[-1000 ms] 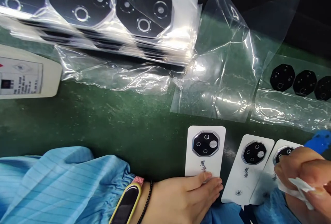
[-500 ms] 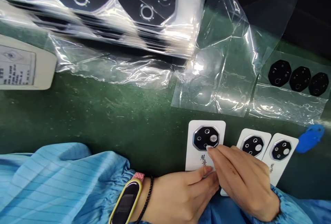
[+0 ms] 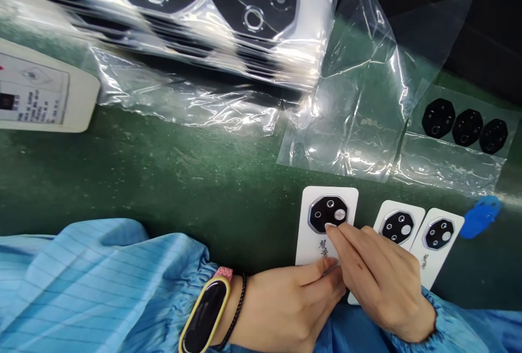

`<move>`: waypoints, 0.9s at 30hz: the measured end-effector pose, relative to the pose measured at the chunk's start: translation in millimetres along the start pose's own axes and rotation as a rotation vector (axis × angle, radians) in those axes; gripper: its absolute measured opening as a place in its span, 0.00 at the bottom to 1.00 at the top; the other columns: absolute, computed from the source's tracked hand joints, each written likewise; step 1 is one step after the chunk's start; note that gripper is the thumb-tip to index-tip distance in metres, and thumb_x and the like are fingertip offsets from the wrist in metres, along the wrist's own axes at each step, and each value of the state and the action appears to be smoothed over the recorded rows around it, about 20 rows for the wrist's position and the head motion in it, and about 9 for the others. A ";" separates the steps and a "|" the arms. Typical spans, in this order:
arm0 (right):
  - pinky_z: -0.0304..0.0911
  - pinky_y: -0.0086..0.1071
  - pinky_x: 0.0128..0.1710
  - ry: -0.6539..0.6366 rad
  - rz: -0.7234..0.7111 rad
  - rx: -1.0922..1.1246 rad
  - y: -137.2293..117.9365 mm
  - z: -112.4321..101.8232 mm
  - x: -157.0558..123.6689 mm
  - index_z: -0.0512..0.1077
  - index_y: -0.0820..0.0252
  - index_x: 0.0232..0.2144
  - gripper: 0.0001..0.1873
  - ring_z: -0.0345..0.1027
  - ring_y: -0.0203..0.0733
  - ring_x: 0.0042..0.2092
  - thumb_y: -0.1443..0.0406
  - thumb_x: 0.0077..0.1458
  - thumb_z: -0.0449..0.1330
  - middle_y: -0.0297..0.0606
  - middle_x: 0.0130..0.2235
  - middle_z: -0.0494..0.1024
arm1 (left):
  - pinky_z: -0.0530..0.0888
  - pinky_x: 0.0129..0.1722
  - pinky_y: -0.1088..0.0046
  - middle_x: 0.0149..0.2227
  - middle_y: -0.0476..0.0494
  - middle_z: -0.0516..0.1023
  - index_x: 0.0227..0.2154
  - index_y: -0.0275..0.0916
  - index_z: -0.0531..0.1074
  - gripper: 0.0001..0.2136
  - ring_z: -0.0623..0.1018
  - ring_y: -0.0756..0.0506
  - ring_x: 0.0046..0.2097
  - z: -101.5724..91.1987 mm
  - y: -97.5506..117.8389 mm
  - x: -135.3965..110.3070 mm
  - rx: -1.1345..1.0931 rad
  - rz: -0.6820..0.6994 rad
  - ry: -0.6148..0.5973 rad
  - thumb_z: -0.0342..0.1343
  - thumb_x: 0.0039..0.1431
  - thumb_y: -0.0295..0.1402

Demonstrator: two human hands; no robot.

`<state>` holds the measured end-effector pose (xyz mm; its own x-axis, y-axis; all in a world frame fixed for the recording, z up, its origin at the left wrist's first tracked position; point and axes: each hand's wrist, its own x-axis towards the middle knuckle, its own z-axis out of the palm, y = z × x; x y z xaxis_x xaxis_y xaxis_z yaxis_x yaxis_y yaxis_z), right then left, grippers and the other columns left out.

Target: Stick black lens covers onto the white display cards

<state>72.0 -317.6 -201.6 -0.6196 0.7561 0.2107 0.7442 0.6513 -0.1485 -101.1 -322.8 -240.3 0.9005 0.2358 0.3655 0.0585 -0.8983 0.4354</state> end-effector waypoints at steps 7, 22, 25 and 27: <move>0.70 0.34 0.28 0.006 0.011 0.041 1.6 -0.1 1.9 0.73 0.71 0.35 0.11 0.73 0.41 0.30 0.76 0.59 0.50 0.46 0.30 0.81 | 0.67 0.57 0.66 0.48 0.38 0.78 0.47 0.29 0.74 0.16 0.75 0.43 0.49 0.3 -0.1 0.3 -0.002 0.002 0.001 0.45 0.63 0.26; 0.72 0.32 0.34 -0.050 0.225 0.183 14.6 -15.0 -12.2 0.72 0.60 0.38 0.10 0.74 0.38 0.33 0.74 0.58 0.54 0.36 0.33 0.79 | 0.66 0.59 0.67 0.51 0.39 0.76 0.48 0.30 0.74 0.15 0.73 0.43 0.55 -3.5 -1.7 1.0 0.036 0.007 -0.026 0.46 0.63 0.27; 0.70 0.27 0.31 -0.042 0.337 0.218 18.1 -26.2 -17.8 0.72 0.59 0.36 0.08 0.73 0.34 0.31 0.74 0.57 0.57 0.35 0.32 0.77 | 0.65 0.60 0.67 0.52 0.40 0.75 0.50 0.30 0.73 0.16 0.71 0.42 0.57 -3.6 -1.7 0.7 0.040 0.007 -0.056 0.45 0.64 0.28; 0.69 0.26 0.30 0.016 0.429 0.209 17.0 -29.3 -20.7 0.72 0.59 0.33 0.06 0.72 0.34 0.31 0.73 0.58 0.57 0.35 0.30 0.75 | 0.65 0.61 0.66 0.53 0.40 0.74 0.51 0.30 0.72 0.17 0.70 0.42 0.58 -4.0 -1.4 0.6 0.042 0.009 -0.074 0.45 0.64 0.28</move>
<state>104.8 -324.0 -180.1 -0.2624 0.9595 0.1027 0.8649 0.2810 -0.4158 -102.4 -319.9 -237.4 0.9305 0.2004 0.3065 0.0664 -0.9154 0.3971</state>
